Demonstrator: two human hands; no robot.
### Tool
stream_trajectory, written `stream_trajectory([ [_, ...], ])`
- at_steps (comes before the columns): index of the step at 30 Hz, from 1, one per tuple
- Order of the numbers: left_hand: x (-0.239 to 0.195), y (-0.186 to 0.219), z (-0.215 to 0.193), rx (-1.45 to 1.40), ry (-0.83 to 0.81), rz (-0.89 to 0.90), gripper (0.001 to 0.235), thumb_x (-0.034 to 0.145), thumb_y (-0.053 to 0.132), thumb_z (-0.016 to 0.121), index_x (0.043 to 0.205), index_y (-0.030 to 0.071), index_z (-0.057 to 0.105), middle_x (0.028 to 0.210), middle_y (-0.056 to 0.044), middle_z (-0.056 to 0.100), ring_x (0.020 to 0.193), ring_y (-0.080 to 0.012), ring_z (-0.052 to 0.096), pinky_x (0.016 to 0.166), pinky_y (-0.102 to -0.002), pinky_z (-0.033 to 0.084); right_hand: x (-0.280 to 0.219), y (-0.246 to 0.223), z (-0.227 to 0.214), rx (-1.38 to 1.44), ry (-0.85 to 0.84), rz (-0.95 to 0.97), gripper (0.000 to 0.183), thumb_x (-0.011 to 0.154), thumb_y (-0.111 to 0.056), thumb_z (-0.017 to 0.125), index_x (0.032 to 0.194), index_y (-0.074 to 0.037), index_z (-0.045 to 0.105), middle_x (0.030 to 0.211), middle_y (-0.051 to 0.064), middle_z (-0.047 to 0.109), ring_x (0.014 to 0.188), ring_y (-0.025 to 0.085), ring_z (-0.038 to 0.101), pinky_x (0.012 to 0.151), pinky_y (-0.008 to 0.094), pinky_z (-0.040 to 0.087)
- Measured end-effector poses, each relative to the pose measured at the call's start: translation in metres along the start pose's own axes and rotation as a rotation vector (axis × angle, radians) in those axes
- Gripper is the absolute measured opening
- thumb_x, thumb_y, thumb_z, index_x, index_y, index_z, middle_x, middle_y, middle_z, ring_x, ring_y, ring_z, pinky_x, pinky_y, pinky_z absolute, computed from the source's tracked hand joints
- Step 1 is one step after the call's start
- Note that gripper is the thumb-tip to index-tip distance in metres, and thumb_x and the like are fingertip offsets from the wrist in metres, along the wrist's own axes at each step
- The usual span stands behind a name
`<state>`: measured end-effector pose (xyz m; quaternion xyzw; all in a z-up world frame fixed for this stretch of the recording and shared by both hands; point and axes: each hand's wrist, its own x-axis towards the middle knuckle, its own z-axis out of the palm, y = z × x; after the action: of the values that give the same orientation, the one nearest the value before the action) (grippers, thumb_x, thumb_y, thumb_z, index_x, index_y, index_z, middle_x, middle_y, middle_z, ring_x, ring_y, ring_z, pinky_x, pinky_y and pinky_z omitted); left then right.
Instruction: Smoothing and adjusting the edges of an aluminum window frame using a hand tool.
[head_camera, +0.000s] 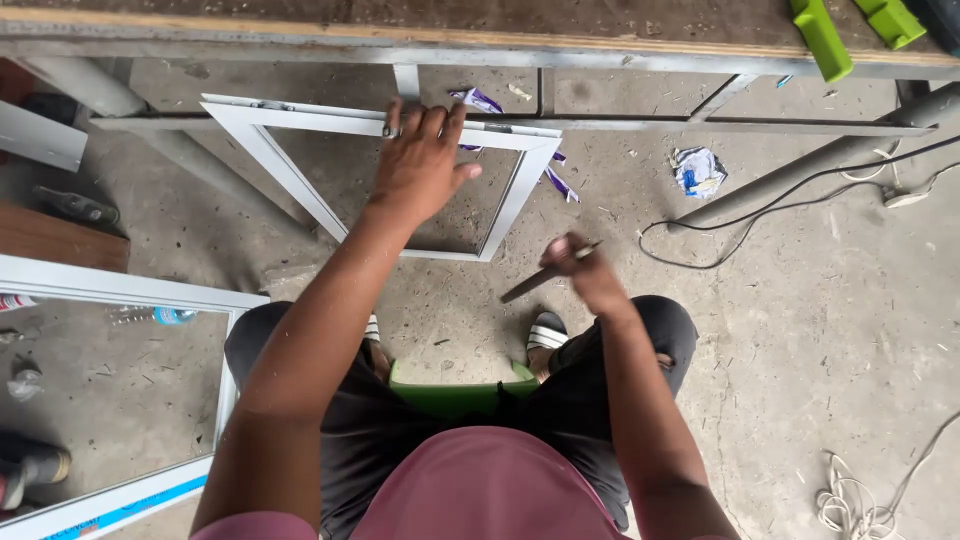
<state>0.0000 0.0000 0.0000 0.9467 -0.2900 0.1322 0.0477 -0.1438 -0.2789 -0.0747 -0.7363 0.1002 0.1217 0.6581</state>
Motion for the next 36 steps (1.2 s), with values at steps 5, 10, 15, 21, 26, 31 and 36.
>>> stream_trajectory([
  [5,-0.024,0.022,-0.034,-0.119,-0.052,0.213,0.027,0.091,0.032,0.075,0.108,0.011,0.073,0.112,-0.008,0.071,0.101,-0.0306,0.065,0.095,-0.049,0.052,-0.066,-0.127,-0.01,0.661,0.406,-0.362,0.044,0.101,-0.044,0.056,0.065,-0.019,0.05,0.058,-0.003,0.041,0.054,0.012,0.039,0.062,0.032,0.036],
  [10,-0.054,0.065,-0.04,-0.164,-0.05,0.282,0.027,0.083,0.005,0.075,0.11,0.006,0.074,0.108,-0.011,0.072,0.077,-0.0226,0.069,0.07,-0.043,0.063,-0.117,-0.205,-0.011,0.55,0.021,-0.825,0.053,0.088,-0.075,0.049,0.115,-0.036,0.073,0.073,-0.007,0.016,0.057,0.007,0.008,0.048,0.024,0.008],
  [15,-0.066,0.089,-0.05,-0.287,-0.285,0.115,0.032,0.102,0.041,0.065,0.114,0.011,0.066,0.079,-0.006,0.073,0.064,-0.0283,0.071,0.05,-0.045,0.056,-0.12,-0.214,0.011,0.571,0.241,-1.08,0.053,0.092,-0.061,0.039,0.071,-0.013,0.03,0.057,0.003,0.018,0.041,0.017,0.014,0.038,0.034,0.023],
  [21,-0.079,0.1,-0.056,-0.29,-0.272,0.095,0.034,0.102,0.044,0.065,0.107,0.01,0.066,0.077,-0.008,0.075,0.063,-0.0326,0.072,0.049,-0.047,0.055,-0.099,-0.2,0.038,0.501,0.269,-0.97,0.06,0.094,-0.065,0.04,0.066,-0.014,0.026,0.057,0.005,0.017,0.039,0.015,0.015,0.034,0.03,0.019],
  [26,-0.08,0.103,-0.065,-0.295,-0.302,0.096,0.028,0.102,0.039,0.065,0.111,0.012,0.067,0.08,-0.008,0.076,0.069,-0.0317,0.074,0.055,-0.047,0.058,-0.082,-0.182,0.049,0.449,0.279,-0.938,0.059,0.1,-0.06,0.035,0.063,-0.014,0.034,0.052,0.007,0.028,0.038,0.017,0.028,0.036,0.03,0.024],
  [31,-0.078,0.101,-0.081,-0.391,-0.41,0.064,0.024,0.103,0.031,0.058,0.119,0.015,0.067,0.088,-0.015,0.076,0.083,-0.0353,0.078,0.073,-0.05,0.061,-0.05,-0.167,0.057,0.528,0.285,-1.07,0.064,0.109,-0.045,0.036,0.053,-0.012,0.038,0.037,0.012,0.035,0.026,0.016,0.031,0.026,0.027,0.033],
  [36,-0.074,0.099,-0.082,-0.419,-0.42,0.077,0.022,0.102,0.03,0.061,0.115,0.014,0.067,0.087,-0.015,0.075,0.081,-0.036,0.077,0.07,-0.051,0.061,-0.04,-0.156,0.071,0.449,0.344,-1.082,0.063,0.11,-0.037,0.036,0.053,-0.01,0.038,0.036,0.015,0.037,0.025,0.017,0.033,0.028,0.025,0.034],
])
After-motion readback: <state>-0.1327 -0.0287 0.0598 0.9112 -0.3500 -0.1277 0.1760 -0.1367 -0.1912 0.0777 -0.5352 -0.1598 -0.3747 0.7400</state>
